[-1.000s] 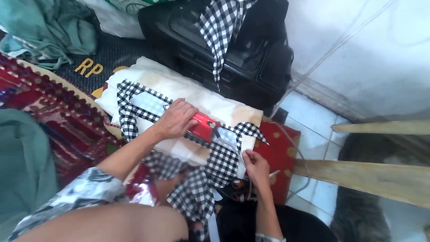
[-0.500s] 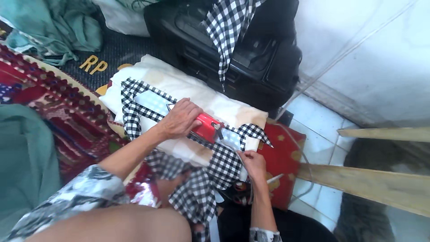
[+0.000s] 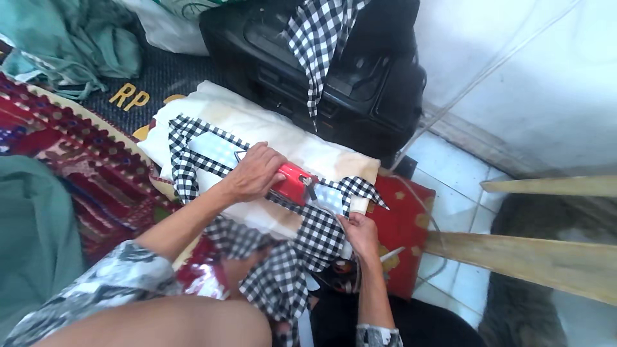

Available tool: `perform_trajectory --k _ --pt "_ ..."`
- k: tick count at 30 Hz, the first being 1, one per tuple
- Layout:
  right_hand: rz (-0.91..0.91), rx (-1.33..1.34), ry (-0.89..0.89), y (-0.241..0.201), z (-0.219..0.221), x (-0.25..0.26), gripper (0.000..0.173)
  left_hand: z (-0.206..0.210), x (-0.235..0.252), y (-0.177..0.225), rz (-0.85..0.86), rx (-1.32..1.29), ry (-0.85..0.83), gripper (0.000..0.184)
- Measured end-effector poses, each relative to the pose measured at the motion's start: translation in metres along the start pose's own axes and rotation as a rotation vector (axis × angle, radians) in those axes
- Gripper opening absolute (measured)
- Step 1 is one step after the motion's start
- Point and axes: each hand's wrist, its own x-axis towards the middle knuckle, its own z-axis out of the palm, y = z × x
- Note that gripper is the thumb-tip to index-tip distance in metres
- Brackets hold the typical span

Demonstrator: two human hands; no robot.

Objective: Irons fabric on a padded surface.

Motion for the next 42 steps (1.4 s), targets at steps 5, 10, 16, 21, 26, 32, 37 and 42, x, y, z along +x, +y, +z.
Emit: perform_trajectory --k 5,10,16,21,26,32,37,42 --pt "0.016 0.012 0.007 -0.004 -0.003 -0.002 0.025 0.0 0.001 0.006 -0.016 -0.005 0.0 0.049" --pt "0.038 -0.016 0.001 -0.002 -0.012 -0.003 0.025 0.001 0.006 0.014 -0.021 -0.015 0.006 0.048" --pt "0.039 0.04 0.016 0.018 -0.025 -0.001 0.024 0.009 0.014 0.026 -0.026 -0.036 0.006 0.047" --pt "0.069 0.08 0.028 0.027 -0.039 -0.003 0.023 0.017 0.024 0.04 -0.032 -0.035 -0.007 0.047" --pt "0.109 0.104 0.04 0.032 -0.052 -0.009 0.021 0.025 0.033 0.056 -0.048 -0.045 -0.014 0.044" --pt "0.085 0.117 0.038 0.039 -0.058 -0.01 0.019 0.031 0.039 0.066 -0.052 -0.063 0.005 0.043" --pt "0.064 0.171 0.008 0.043 -0.056 -0.012 0.021 0.022 0.006 0.056 -0.419 -0.199 0.157 0.061" --pt "0.068 0.151 0.002 0.045 -0.052 -0.013 0.02 0.002 -0.058 0.023 -0.853 -0.058 0.054 0.05"
